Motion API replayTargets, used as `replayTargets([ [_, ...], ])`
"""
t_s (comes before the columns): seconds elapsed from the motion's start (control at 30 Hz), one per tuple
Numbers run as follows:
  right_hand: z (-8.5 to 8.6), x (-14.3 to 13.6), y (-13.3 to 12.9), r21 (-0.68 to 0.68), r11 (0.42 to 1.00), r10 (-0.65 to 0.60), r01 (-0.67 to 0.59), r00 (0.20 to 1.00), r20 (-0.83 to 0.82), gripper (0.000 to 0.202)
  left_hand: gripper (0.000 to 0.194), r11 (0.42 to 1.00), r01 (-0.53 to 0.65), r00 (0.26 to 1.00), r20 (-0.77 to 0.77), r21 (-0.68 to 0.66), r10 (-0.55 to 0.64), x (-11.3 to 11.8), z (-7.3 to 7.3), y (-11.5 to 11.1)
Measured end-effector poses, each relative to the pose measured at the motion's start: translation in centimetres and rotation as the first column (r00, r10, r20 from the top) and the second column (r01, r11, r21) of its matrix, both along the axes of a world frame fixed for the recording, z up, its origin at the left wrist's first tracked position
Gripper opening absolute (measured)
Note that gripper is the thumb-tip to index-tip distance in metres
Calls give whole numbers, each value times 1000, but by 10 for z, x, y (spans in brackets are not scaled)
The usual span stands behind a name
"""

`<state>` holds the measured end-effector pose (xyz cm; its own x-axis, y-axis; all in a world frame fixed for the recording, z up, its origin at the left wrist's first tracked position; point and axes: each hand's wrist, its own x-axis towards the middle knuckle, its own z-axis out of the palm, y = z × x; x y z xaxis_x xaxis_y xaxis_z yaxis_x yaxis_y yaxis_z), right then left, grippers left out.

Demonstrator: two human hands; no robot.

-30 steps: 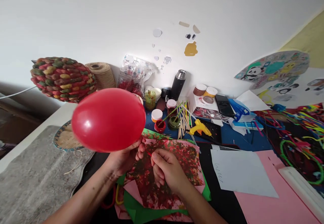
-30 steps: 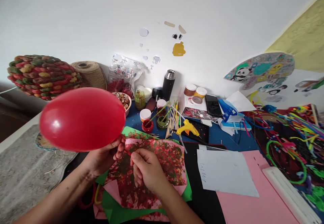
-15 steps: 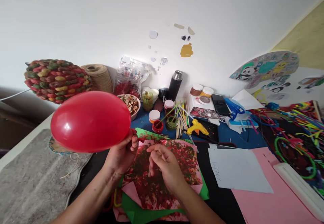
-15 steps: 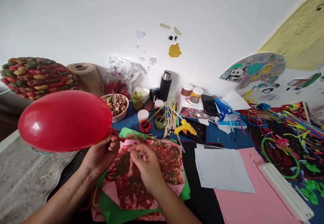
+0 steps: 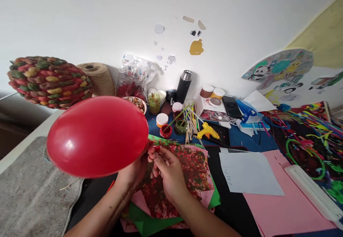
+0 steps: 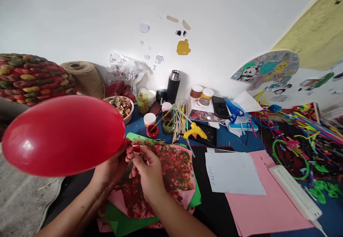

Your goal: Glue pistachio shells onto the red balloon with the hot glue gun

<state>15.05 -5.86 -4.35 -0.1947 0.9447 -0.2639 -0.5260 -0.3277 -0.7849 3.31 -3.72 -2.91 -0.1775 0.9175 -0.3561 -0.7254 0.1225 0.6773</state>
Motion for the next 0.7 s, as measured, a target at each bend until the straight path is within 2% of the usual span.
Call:
replayTargets([
  [0.2, 3, -1, 1, -29, 1000, -3, 2, 1000, -23, 42, 30, 998, 54, 998, -22, -11, -54, 3, -1, -9],
  [0.43, 8, 0, 1, -43, 999, -2, 0, 999, -47, 42, 37, 996, 80, 996, -23, -40, -81, 5, 1, -11],
  [0.7, 5, -1, 3, -46, 999, -29, 26, 998, -50, 45, 37, 995, 95, 995, -12, -39, -95, 7, -5, -12],
])
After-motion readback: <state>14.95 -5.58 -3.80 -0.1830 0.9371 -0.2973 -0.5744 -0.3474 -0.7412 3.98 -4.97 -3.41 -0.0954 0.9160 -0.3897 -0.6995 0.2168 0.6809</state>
